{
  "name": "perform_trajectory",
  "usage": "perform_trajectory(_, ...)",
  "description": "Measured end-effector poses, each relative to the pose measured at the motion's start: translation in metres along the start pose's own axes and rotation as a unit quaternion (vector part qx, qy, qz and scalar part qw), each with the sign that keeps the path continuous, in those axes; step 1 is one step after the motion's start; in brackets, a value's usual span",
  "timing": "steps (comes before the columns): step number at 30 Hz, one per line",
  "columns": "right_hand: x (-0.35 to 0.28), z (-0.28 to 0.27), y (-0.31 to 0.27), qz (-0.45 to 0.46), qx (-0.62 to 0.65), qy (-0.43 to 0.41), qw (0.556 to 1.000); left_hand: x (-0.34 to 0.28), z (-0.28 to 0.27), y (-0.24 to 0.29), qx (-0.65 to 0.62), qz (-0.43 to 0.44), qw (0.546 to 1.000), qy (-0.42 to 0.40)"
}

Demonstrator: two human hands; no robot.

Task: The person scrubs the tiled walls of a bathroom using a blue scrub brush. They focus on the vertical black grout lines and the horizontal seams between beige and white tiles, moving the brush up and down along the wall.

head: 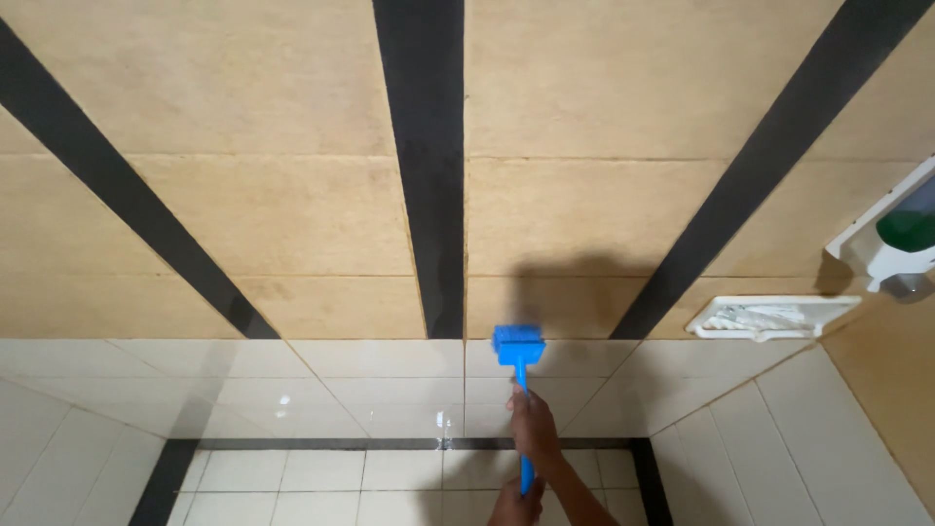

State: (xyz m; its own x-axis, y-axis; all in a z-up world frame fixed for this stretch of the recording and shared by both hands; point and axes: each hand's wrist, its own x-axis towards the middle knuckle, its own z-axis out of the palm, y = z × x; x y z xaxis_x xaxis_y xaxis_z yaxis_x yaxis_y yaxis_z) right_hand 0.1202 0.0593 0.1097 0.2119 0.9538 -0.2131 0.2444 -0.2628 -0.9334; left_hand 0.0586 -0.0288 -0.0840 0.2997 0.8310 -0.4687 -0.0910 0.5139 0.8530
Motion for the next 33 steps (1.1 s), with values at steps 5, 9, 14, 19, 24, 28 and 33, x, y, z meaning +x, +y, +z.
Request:
perform_trajectory(5, 0.005, -0.005, 0.011, -0.023, 0.038, 0.024, 0.999, -0.026, 0.013, 0.034, -0.037, -0.027, 0.999, -0.021)
perform_trajectory(9, 0.000, -0.018, -0.010, -0.034, 0.027, 0.051, 0.998, -0.029, 0.021, 0.055, 0.008, -0.016, 1.000, -0.010)
perform_trajectory(14, 0.006, -0.022, 0.007, 0.027, 0.013, 0.024, 0.999, -0.015, 0.027, 0.036, -0.004, -0.062, 0.998, -0.008)
perform_trajectory(19, 0.004, -0.029, 0.018, 0.080, 0.037, 0.001, 0.996, 0.004, 0.026, -0.011, 0.002, -0.034, 0.999, -0.035)
perform_trajectory(24, 0.023, -0.029, 0.052, -0.103, -0.012, 0.092, 0.990, -0.019, 0.040, 0.040, -0.027, -0.079, 0.996, -0.037)
perform_trajectory(28, 0.018, -0.031, 0.039, -0.029, 0.041, 0.053, 0.997, -0.007, 0.039, 0.020, -0.005, -0.056, 0.998, -0.005)
perform_trajectory(33, -0.002, -0.015, 0.012, 0.075, 0.051, -0.004, 0.996, 0.009, 0.016, -0.031, 0.011, 0.007, 1.000, 0.024)
